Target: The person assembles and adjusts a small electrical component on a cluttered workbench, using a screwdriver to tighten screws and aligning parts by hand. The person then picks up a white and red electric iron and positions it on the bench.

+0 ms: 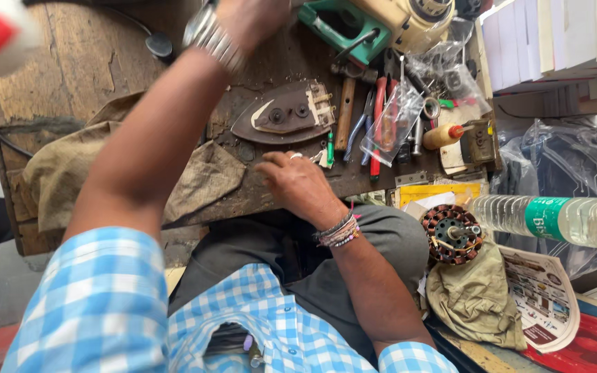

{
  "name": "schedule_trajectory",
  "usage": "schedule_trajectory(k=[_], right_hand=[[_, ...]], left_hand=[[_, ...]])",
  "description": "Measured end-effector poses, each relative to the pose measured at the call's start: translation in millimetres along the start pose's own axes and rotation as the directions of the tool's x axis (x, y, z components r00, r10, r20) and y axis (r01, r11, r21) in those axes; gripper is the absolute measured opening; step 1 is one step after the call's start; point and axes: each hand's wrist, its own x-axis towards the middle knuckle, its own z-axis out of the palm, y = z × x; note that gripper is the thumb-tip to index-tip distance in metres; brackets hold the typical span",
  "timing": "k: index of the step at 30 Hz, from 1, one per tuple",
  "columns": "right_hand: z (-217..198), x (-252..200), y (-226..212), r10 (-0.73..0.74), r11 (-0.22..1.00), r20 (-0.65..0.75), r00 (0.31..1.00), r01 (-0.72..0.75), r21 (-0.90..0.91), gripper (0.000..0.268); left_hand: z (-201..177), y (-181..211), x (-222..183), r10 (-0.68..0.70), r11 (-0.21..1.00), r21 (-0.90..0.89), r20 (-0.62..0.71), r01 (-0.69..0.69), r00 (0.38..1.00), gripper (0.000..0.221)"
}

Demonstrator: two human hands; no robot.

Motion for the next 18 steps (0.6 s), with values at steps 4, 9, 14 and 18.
schedule_trajectory(k=[4, 9, 14, 18], right_hand=[[-2, -5, 0, -0.006, 1.000, -0.007, 1.000, 0.006, -0.029, 0.030], [-2, -15, -2, -0.055, 0.998, 0.023, 0.998, 0.056, -0.010, 0.029], [-2, -14, -4, -0.057, 0.998, 0.083, 0.995, 0.060, -0.031, 0.028], [-2, -10, 1, 0.003, 1.000, 0.092, 0.996, -0.002, -0.017, 0.028]], left_hand=[[-2, 24, -116, 0.268, 0.926, -0.066, -0.576, -0.371, 0.772, 0.039], [-14, -39, -283, -0.443, 0.864, -0.502, -0.729, 0.033, 0.521, 0.012], [-86, -169, -295, -0.265, 0.945, -0.327, -0.773, -0.004, 0.576, 0.050], [-81, -222, -255, -0.254, 0.823, -0.558, -0.530, -0.108, 0.809, 0.078]])
